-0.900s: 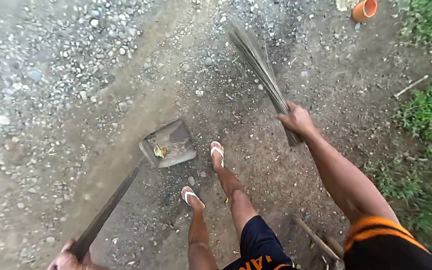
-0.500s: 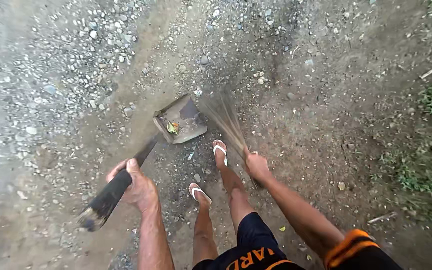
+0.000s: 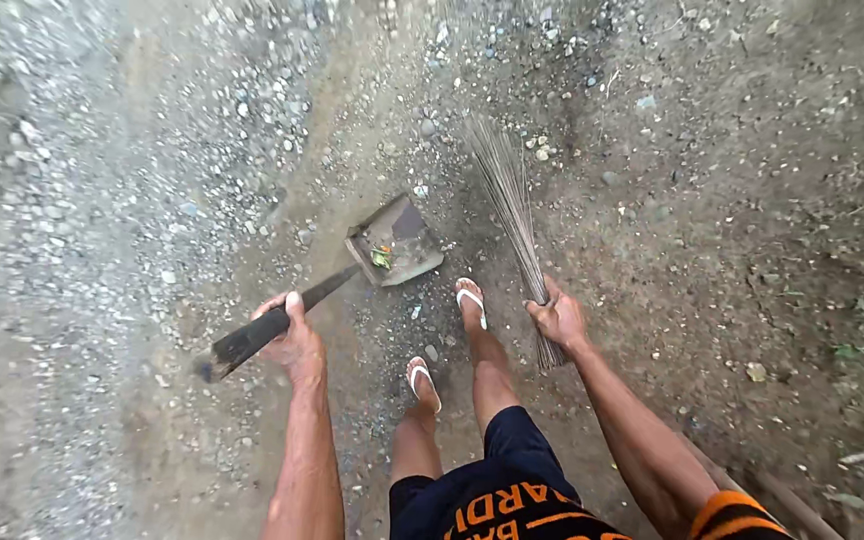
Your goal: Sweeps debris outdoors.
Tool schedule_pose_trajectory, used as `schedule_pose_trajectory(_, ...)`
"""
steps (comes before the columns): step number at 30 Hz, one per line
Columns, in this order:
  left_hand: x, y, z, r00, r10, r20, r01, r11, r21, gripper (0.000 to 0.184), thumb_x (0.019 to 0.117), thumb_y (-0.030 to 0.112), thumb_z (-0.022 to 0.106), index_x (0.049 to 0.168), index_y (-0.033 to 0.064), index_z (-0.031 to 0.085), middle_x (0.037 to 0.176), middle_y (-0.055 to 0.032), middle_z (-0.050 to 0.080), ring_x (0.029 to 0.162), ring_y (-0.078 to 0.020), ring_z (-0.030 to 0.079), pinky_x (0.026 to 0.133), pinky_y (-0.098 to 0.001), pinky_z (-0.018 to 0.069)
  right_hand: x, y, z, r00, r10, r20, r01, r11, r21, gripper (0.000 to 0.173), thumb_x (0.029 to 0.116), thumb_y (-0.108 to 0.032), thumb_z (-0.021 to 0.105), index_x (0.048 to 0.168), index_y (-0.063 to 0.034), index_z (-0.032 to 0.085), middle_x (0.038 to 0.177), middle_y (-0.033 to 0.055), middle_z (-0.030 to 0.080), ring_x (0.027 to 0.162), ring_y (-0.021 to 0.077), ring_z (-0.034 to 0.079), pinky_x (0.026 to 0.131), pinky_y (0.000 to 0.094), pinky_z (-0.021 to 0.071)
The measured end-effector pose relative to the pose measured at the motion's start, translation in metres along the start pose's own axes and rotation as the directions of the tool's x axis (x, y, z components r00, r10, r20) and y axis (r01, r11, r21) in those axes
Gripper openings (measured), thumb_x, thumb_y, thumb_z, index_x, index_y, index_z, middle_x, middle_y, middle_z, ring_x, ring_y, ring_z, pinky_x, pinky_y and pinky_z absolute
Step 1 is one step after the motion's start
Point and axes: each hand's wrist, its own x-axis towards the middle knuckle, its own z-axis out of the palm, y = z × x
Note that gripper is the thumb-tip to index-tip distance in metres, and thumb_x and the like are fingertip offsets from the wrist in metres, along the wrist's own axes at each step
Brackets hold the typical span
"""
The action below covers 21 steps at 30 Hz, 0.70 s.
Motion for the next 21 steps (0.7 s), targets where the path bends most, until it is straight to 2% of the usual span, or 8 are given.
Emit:
schedule_pose_trajectory(3, 0.025, 0.005, -0.053, 0.999, -0.035, -0.022, 0.036, 0.999, 0.018, 0.030, 0.0961, 0.014, 0.069, 0.116, -0.0042, 0.056, 0.100, -0.0069, 0.068, 0.089, -0.0137, 0.070, 0.077, -0.0351, 0.0624, -0.005, -0.044, 0.017, 0.991, -0.123, 0.046, 0.083, 0.858, 0.508, 0.070, 0.0914, -0.026, 0.073, 0.153, -0.0087, 0.046, 0.123, 0.0163, 0.069, 0.106, 0.0232, 0.070, 0.094, 0.0446, 0.0572)
schedule_pose_trajectory(5, 0.032, 0.018, -0.082, 0.995, -0.081, -0.054, 0.083, 0.996, 0.042, 0.032, 0.0981, 0.017, 0.068, 0.119, -0.0040, 0.056, 0.100, -0.0084, 0.069, 0.088, -0.0169, 0.071, 0.074, -0.0376, 0.0637, 0.004, -0.094, 0.032, 0.971, -0.186, 0.148, 0.010, 0.652, 0.758, 0.059, 0.0946, -0.017, 0.067, 0.149, -0.0083, 0.046, 0.117, 0.0148, 0.068, 0.095, 0.0207, 0.070, 0.084, 0.0398, 0.0607)
schedule_pose_trajectory(7, 0.034, 0.031, -0.107, 0.990, -0.115, -0.084, 0.122, 0.990, 0.072, 0.035, 0.1004, 0.019, 0.065, 0.124, -0.0030, 0.053, 0.104, -0.0098, 0.067, 0.091, -0.0188, 0.071, 0.075, -0.0394, 0.0640, 0.029, -0.156, 0.050, 0.949, -0.232, 0.212, -0.060, 0.527, 0.847, 0.052, 0.0944, -0.019, 0.069, 0.143, -0.0095, 0.052, 0.107, 0.0155, 0.070, 0.085, 0.0240, 0.070, 0.074, 0.0421, 0.0608)
schedule_pose_trajectory(10, 0.052, 0.033, -0.130, 0.986, -0.150, -0.067, 0.156, 0.984, 0.090, 0.037, 0.1055, 0.022, 0.057, 0.133, -0.0014, 0.047, 0.111, -0.0099, 0.064, 0.099, -0.0176, 0.067, 0.081, -0.0388, 0.0616, 0.093, -0.245, 0.064, 0.920, -0.283, 0.271, -0.095, 0.510, 0.855, 0.058, 0.0945, -0.034, 0.074, 0.143, -0.0082, 0.056, 0.120, 0.0184, 0.069, 0.100, 0.0279, 0.069, 0.089, 0.0479, 0.0582)
schedule_pose_trajectory(13, 0.090, 0.015, -0.140, 0.990, -0.141, -0.016, 0.141, 0.986, 0.091, 0.031, 0.1089, 0.024, 0.048, 0.131, 0.0016, 0.048, 0.112, -0.0084, 0.064, 0.104, -0.0185, 0.065, 0.086, -0.0418, 0.0578, 0.140, -0.268, 0.084, 0.933, -0.223, 0.281, -0.171, 0.413, 0.895, 0.054, 0.0976, -0.029, 0.071, 0.143, -0.0047, 0.054, 0.118, 0.0198, 0.066, 0.093, 0.0272, 0.067, 0.083, 0.0456, 0.0580)
schedule_pose_trajectory(16, 0.144, -0.008, -0.128, 0.983, -0.160, 0.090, 0.152, 0.984, 0.093, 0.028, 0.1103, 0.024, 0.044, 0.129, 0.0034, 0.048, 0.113, -0.0083, 0.063, 0.105, -0.0193, 0.064, 0.087, -0.0427, 0.0568, 0.107, -0.159, 0.131, 0.966, 0.004, 0.259, -0.255, 0.197, 0.947, 0.054, 0.0979, -0.039, 0.068, 0.144, -0.0142, 0.055, 0.115, 0.0148, 0.070, 0.092, 0.0246, 0.069, 0.081, 0.0429, 0.0593)
schedule_pose_trajectory(19, 0.184, -0.016, -0.119, 0.961, -0.216, 0.174, 0.195, 0.972, 0.130, 0.030, 0.1098, 0.020, 0.045, 0.135, 0.0038, 0.046, 0.118, -0.0087, 0.060, 0.106, -0.0175, 0.063, 0.089, -0.0409, 0.0565, -0.016, 0.019, 0.200, 0.924, 0.293, 0.247, -0.269, 0.040, 0.962, 0.049, 0.1033, -0.037, 0.060, 0.145, -0.0125, 0.052, 0.107, 0.0132, 0.069, 0.083, 0.0224, 0.068, 0.073, 0.0407, 0.0590)
schedule_pose_trajectory(21, 0.207, -0.021, -0.111, 0.949, -0.217, 0.228, 0.191, 0.973, 0.132, 0.030, 0.1092, 0.020, 0.048, 0.134, 0.0041, 0.046, 0.118, -0.0088, 0.060, 0.107, -0.0182, 0.062, 0.089, -0.0421, 0.0562, -0.107, 0.084, 0.212, 0.827, 0.481, 0.291, -0.311, -0.040, 0.949, 0.044, 0.1083, -0.036, 0.051, 0.144, -0.0103, 0.049, 0.098, 0.0118, 0.068, 0.073, 0.0210, 0.067, 0.063, 0.0379, 0.0580)
